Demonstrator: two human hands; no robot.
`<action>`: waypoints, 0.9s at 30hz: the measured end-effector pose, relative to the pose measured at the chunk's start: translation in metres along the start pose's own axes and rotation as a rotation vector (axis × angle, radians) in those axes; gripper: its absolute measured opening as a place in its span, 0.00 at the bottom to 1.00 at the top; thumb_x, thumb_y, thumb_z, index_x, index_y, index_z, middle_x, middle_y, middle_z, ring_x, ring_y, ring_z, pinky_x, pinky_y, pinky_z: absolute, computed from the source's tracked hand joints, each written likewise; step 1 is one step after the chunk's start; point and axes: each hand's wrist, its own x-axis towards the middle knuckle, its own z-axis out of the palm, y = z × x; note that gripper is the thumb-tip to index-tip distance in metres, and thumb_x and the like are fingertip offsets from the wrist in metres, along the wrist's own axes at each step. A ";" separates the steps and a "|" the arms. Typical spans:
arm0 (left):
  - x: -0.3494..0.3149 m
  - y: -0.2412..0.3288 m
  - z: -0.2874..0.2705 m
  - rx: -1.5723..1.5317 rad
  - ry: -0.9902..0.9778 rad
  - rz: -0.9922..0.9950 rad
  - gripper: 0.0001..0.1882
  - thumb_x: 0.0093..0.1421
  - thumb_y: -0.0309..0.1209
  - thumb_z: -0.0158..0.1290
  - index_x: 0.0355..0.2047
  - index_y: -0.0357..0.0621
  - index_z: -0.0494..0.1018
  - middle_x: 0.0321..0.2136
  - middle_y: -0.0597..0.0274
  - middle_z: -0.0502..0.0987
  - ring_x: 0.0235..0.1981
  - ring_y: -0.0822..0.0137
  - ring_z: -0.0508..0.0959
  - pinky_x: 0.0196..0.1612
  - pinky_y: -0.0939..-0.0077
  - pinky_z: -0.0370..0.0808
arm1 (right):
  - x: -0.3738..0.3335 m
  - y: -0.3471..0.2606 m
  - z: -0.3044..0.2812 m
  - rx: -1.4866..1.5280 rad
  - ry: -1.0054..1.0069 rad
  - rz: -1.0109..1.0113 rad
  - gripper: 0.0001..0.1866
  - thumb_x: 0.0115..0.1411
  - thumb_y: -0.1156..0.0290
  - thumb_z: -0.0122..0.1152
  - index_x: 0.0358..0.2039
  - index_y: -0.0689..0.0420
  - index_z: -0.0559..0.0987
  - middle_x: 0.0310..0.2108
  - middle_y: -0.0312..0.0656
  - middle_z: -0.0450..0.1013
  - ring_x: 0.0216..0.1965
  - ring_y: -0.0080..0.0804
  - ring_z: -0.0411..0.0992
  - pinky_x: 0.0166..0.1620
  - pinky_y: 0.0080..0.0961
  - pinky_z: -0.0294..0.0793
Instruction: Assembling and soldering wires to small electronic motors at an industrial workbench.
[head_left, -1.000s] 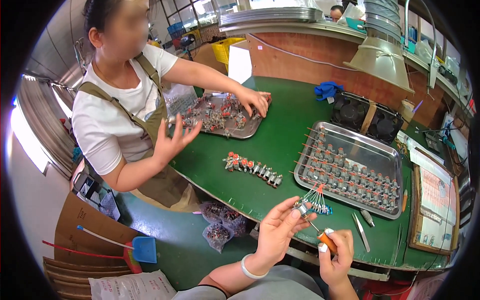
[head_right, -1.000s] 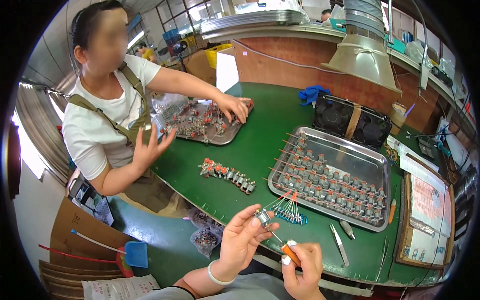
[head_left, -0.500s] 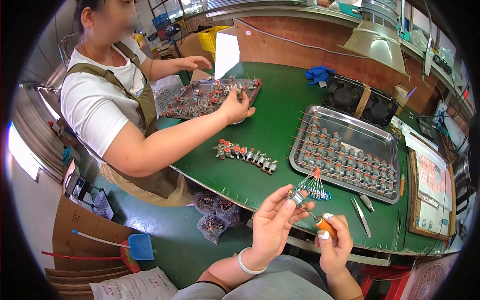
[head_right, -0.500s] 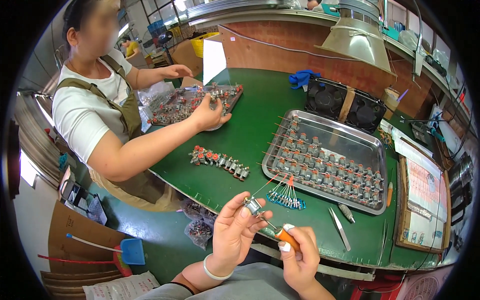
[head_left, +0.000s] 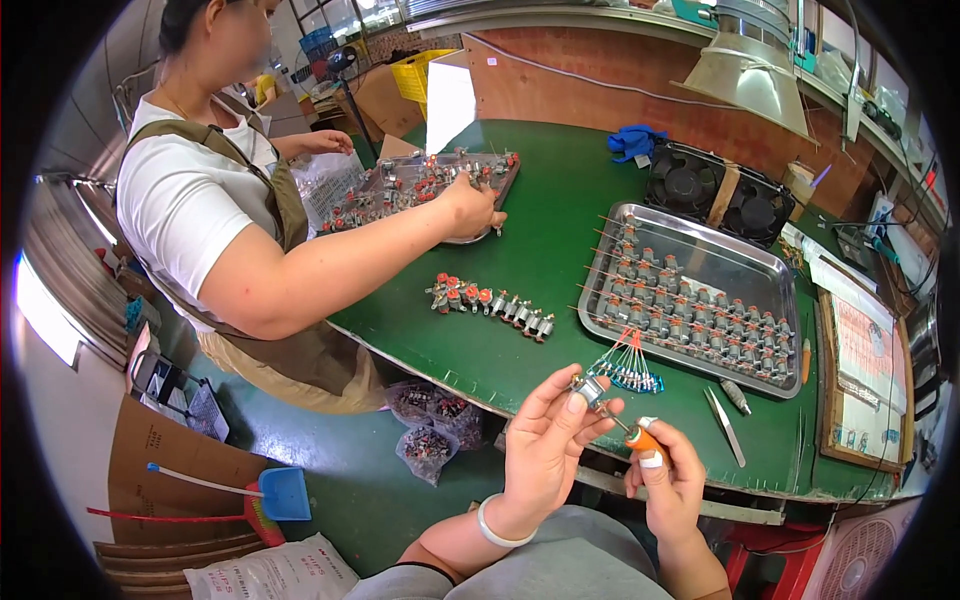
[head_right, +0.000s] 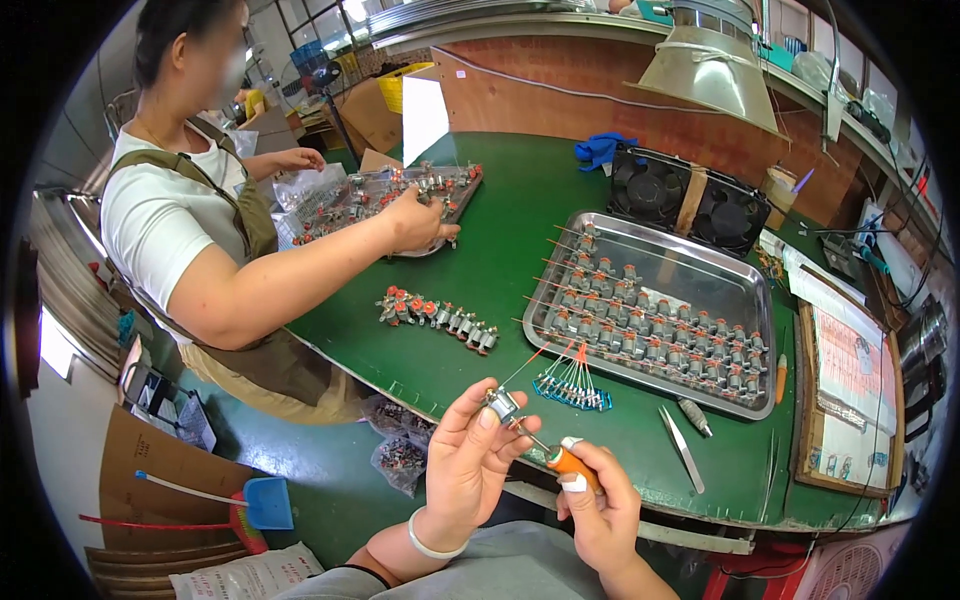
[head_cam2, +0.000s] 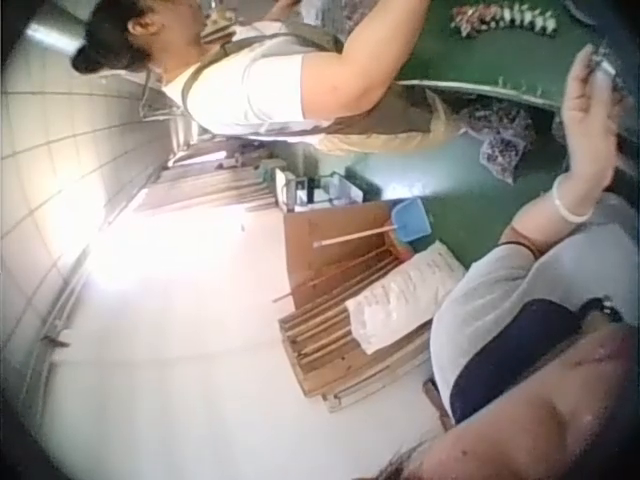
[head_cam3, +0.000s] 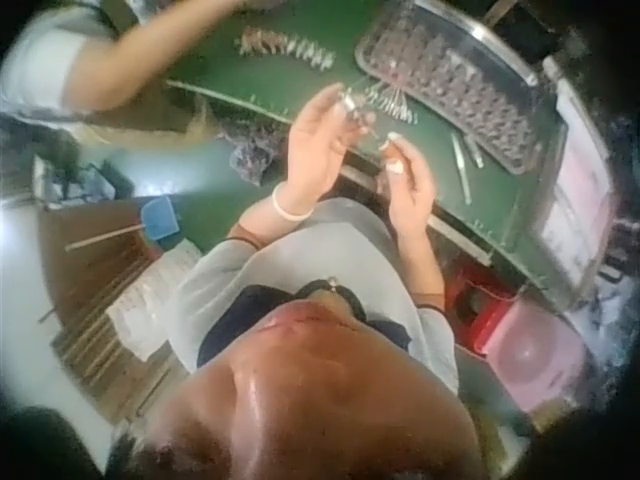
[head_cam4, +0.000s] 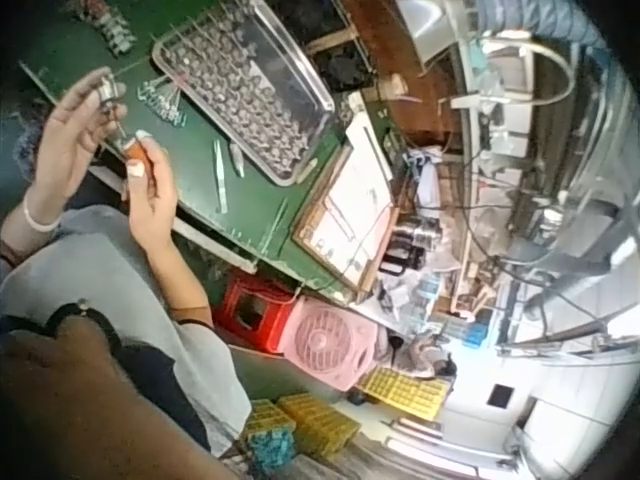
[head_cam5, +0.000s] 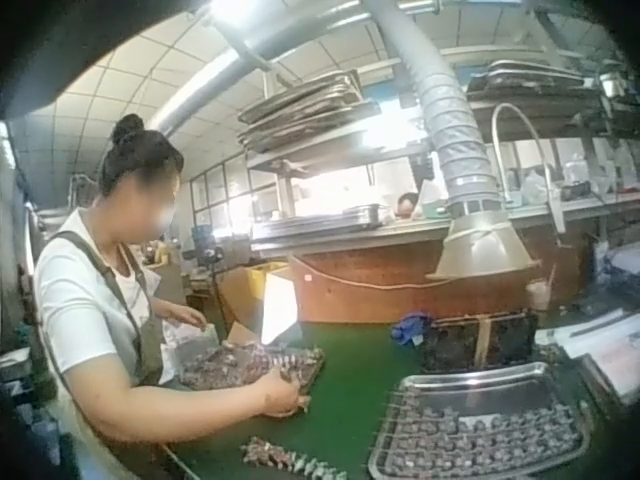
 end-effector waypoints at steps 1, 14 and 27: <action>0.000 0.000 0.000 0.002 0.005 0.001 0.16 0.61 0.26 0.42 0.50 0.42 0.60 0.43 0.50 0.70 0.40 0.58 0.75 0.40 0.73 0.76 | 0.001 0.001 0.001 -0.050 0.017 -0.045 0.15 0.55 0.77 0.53 0.43 0.66 0.68 0.33 0.45 0.67 0.28 0.24 0.64 0.26 0.17 0.65; -0.007 -0.006 -0.002 0.145 -0.022 0.133 0.17 0.60 0.25 0.43 0.50 0.42 0.61 0.43 0.49 0.71 0.40 0.57 0.76 0.39 0.71 0.76 | -0.003 -0.001 -0.008 0.089 -0.062 0.093 0.16 0.57 0.76 0.50 0.46 0.67 0.67 0.30 0.41 0.67 0.19 0.16 0.61 0.20 0.11 0.61; 0.001 -0.010 -0.004 0.139 -0.018 0.140 0.18 0.59 0.23 0.44 0.50 0.37 0.61 0.41 0.47 0.71 0.37 0.55 0.76 0.39 0.69 0.76 | 0.010 -0.004 -0.017 0.330 -0.113 0.312 0.17 0.60 0.64 0.46 0.42 0.64 0.68 0.21 0.34 0.61 0.19 0.16 0.57 0.20 0.14 0.57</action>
